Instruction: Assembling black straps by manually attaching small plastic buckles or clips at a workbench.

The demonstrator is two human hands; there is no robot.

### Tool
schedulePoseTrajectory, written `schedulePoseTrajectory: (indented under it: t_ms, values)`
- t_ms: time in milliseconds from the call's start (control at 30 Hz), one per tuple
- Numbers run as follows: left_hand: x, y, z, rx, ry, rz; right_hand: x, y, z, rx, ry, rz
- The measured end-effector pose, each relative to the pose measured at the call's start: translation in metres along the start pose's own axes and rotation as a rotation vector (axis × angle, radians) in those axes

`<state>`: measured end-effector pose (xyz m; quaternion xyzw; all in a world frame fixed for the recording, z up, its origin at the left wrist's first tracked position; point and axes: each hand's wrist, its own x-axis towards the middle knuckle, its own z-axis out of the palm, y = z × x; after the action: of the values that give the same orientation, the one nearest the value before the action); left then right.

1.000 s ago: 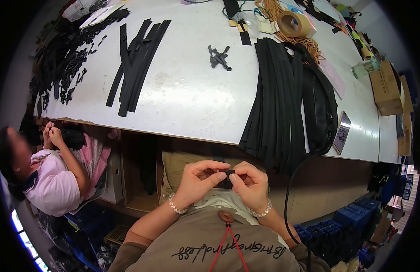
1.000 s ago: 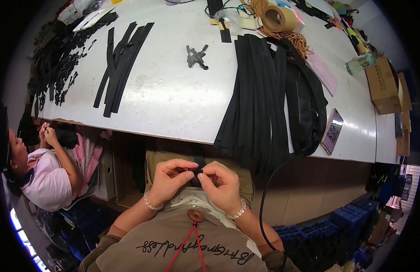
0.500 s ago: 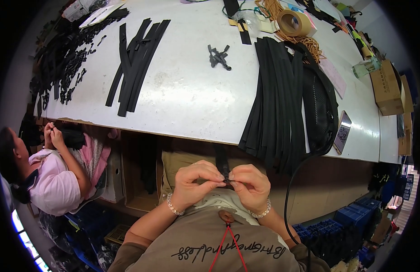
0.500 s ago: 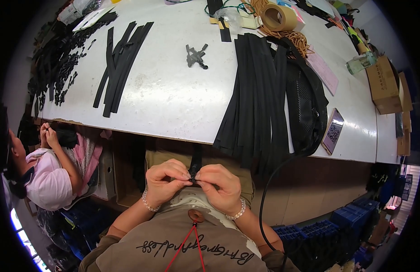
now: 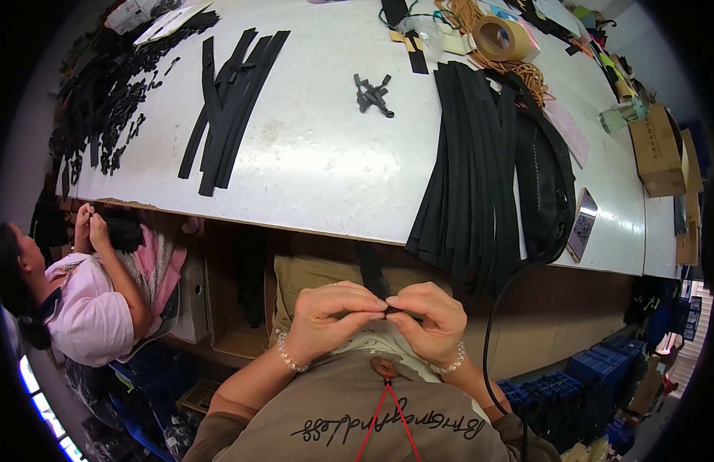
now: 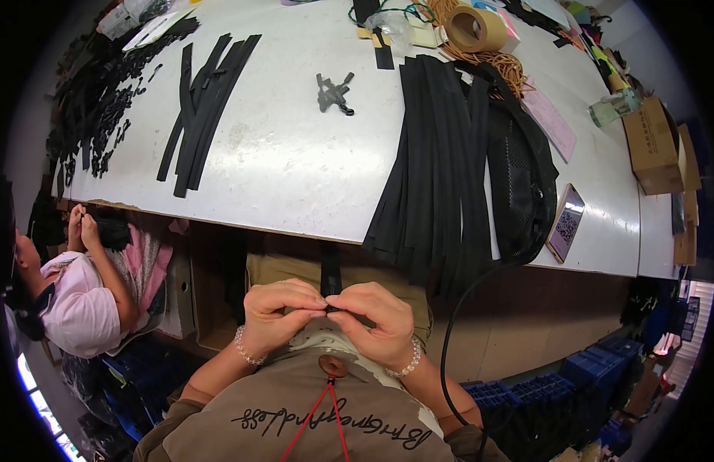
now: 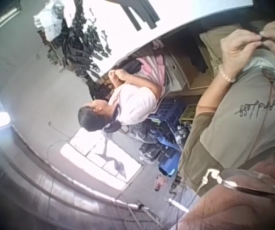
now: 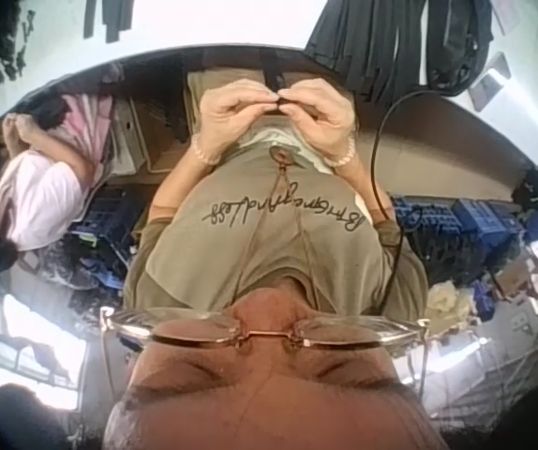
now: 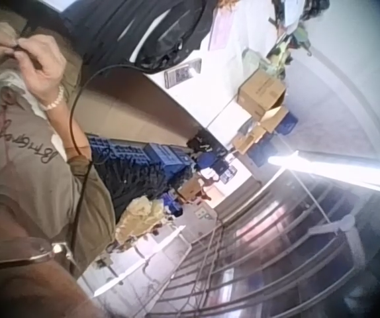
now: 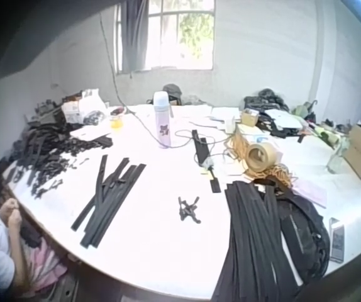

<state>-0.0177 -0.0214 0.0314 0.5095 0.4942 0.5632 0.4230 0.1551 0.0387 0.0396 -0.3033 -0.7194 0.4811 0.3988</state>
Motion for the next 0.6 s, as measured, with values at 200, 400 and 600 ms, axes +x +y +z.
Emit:
schedulePoseTrajectory:
  t_ms: [200, 400, 600]
  values:
    - [-0.002, 0.001, -0.002, 0.043, -0.020, -0.042, 0.001, -0.006, 0.000, -0.033, -0.014, 0.018]
    - [-0.004, -0.002, 0.004, 0.101, 0.012, 0.072, 0.002, -0.013, 0.000, -0.040, -0.016, 0.039]
    - [-0.010, -0.009, 0.011, 0.055, 0.087, 0.080, 0.003, -0.014, 0.002, -0.048, -0.007, 0.031]
